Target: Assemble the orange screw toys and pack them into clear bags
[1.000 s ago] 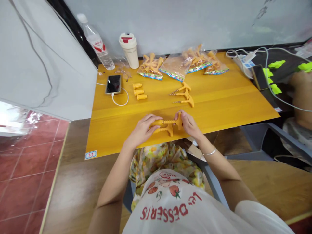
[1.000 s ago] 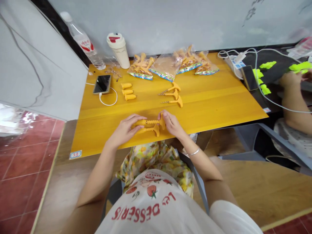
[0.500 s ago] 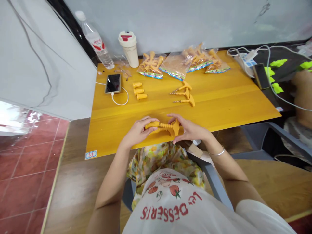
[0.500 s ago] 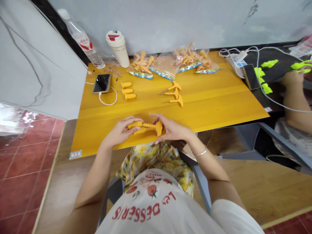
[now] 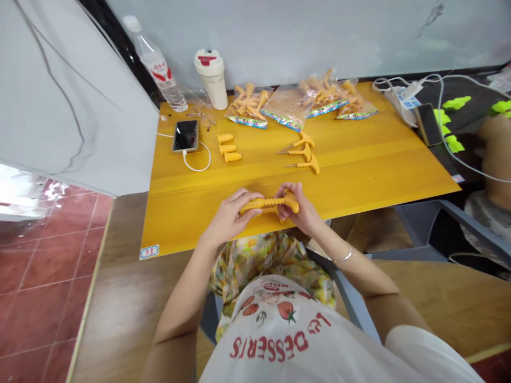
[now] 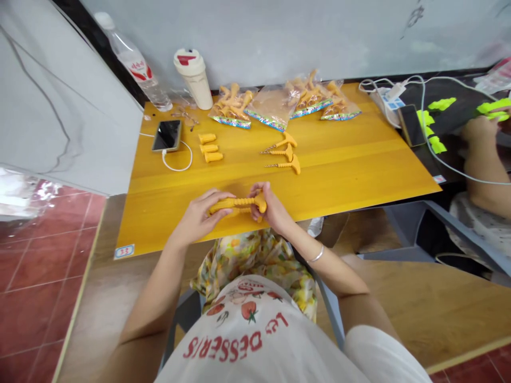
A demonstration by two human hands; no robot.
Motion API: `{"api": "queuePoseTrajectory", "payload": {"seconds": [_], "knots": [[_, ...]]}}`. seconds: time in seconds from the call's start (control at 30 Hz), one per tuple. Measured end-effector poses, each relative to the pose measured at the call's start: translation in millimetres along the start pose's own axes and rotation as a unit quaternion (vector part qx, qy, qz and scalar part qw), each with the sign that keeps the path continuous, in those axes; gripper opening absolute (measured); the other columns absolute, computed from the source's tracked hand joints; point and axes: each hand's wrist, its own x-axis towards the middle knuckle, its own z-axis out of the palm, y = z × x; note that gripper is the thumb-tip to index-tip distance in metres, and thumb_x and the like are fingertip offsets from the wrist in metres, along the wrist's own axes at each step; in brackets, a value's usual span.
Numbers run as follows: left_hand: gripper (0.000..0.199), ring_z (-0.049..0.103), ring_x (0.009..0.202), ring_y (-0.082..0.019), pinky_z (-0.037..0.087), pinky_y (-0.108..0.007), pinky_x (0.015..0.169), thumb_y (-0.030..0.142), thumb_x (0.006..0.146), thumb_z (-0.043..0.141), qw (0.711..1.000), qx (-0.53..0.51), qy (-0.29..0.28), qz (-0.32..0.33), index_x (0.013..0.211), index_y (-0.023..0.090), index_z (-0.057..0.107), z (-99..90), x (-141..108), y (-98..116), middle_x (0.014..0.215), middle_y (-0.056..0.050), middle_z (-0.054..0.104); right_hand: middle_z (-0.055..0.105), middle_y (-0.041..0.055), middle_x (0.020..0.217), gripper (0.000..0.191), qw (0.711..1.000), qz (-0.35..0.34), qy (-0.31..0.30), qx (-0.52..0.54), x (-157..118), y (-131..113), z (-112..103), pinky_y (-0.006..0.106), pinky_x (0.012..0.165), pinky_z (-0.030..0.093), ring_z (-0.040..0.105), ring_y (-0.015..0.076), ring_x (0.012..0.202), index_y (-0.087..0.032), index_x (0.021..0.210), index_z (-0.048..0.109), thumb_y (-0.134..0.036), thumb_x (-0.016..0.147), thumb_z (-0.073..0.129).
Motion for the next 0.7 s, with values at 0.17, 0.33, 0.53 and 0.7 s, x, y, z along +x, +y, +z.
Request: {"api": "queuePoseTrajectory", "payload": {"seconds": [0.17,0.33,0.53,0.7], "knots": [[0.029,0.066,0.094,-0.018,0.051,-0.028,0.083,0.039,0.094,0.061,0.997,-0.074,-0.001,-0.037,0.115,0.019,0.066,-3.6,-2,-5,0.105,-0.007,0.069,0.061,0.0148,0.112,0.071,0.905,-0.281,-0.017,-0.32,1,-6,-14,0.044,0.087,0.049,0.058,0.0284,0.104,-0.022,0.099,0.06,-0.088,0.08,0.04],[0.027,0.064,0.09,-0.017,0.051,-0.029,0.084,0.034,0.096,0.058,0.999,0.019,0.029,0.035,0.117,0.019,0.064,0.7,-5,2,0.102,-0.007,0.067,0.047,0.0005,0.053,0.067,0.954,-0.104,-0.013,-0.28,-2,-17,-11,0.03,0.058,0.04,0.046,0.0139,0.051,-0.02,0.063,0.058,-0.069,0.098,0.028],[0.026,0.062,0.089,-0.017,0.051,-0.028,0.083,0.028,0.097,0.055,0.986,0.114,0.084,0.084,0.12,0.017,0.063,6.9,-9,1,0.099,-0.008,0.064,0.039,-0.0039,0.045,0.071,0.987,0.077,-0.031,-0.141,-3,-5,-2,0.028,0.05,0.035,0.037,0.012,0.043,-0.018,0.071,0.064,-0.071,0.097,0.024],[0.024,0.064,0.083,-0.015,0.051,-0.026,0.078,0.034,0.094,0.06,0.998,0.015,0.06,0.01,0.11,0.017,0.067,5.0,-6,-3,0.094,-0.005,0.069,0.064,0.0096,0.102,0.073,0.936,-0.193,0.051,-0.291,-2,10,-13,0.038,0.083,0.05,0.062,0.0214,0.087,-0.02,0.138,0.045,-0.074,0.096,0.021]]}}
